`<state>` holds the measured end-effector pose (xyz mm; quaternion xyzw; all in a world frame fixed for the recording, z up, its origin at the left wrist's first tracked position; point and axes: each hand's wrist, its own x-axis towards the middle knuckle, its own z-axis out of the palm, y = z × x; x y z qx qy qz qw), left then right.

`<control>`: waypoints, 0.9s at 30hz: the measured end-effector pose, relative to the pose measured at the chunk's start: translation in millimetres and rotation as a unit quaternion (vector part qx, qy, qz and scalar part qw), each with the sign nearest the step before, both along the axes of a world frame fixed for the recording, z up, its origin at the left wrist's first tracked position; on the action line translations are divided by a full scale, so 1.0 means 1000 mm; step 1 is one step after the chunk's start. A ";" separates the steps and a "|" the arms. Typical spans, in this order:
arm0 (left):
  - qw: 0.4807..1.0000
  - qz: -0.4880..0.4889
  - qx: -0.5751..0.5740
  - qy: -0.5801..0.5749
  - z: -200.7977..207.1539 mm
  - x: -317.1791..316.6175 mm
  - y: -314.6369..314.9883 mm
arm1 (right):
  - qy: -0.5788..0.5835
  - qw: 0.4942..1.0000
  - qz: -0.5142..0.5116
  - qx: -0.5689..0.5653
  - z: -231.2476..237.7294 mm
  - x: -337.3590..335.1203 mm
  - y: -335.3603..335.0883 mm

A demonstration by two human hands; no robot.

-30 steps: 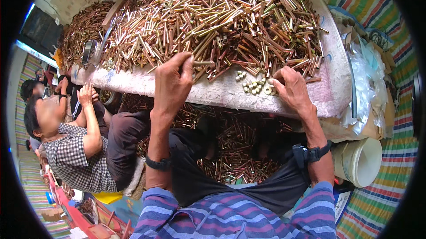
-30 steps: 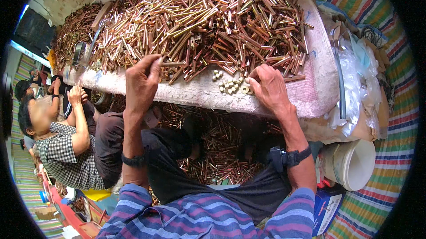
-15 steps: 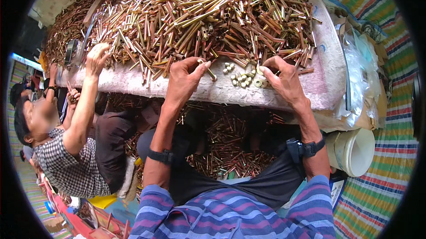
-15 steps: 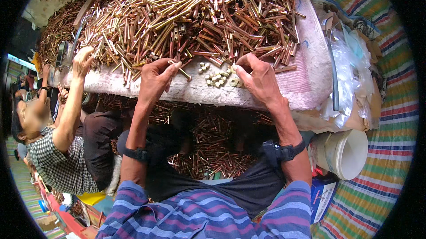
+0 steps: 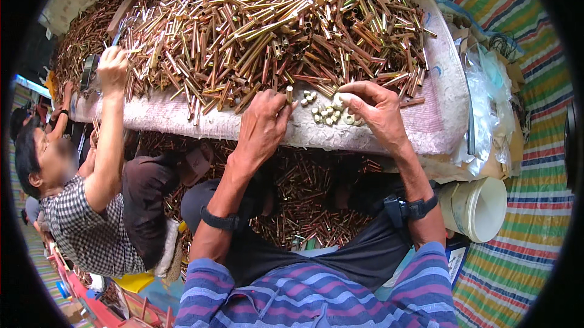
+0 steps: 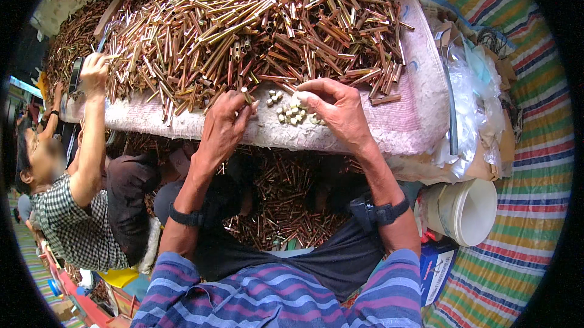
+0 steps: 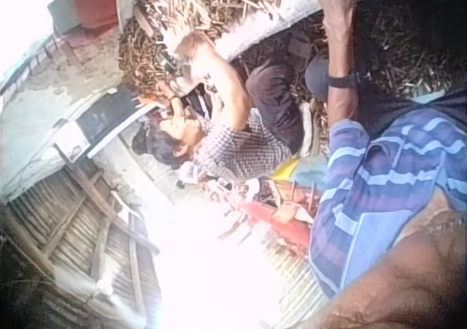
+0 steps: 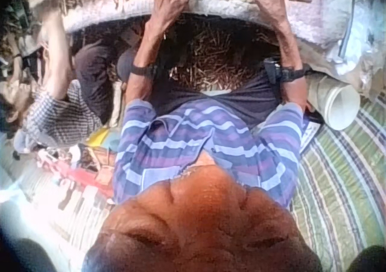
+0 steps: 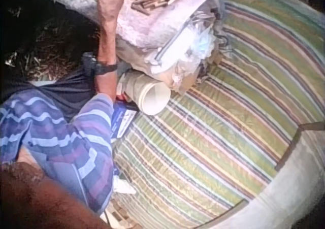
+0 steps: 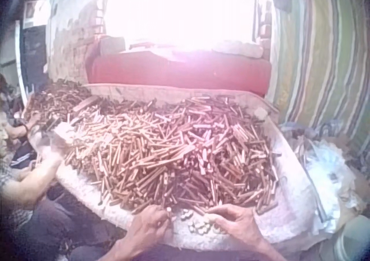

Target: The recorder is assembling metal tubes with connectors or fasteners.

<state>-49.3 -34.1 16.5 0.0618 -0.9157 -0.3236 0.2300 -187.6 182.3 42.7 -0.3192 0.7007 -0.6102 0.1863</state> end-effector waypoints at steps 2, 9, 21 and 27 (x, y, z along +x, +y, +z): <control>1.000 -0.002 -0.005 0.015 0.009 0.001 0.003 | -0.024 1.000 0.011 0.005 0.007 0.006 -0.004; 0.996 -0.061 0.067 -0.014 0.018 0.005 0.017 | -0.109 0.991 0.030 -0.074 0.012 0.010 -0.013; 0.993 -0.104 0.006 -0.054 0.013 0.013 0.013 | -0.148 0.981 0.045 -0.115 -0.001 0.017 -0.026; 0.994 -0.098 -0.008 -0.057 0.013 0.016 0.008 | -0.166 0.980 0.029 -0.102 -0.010 0.022 -0.028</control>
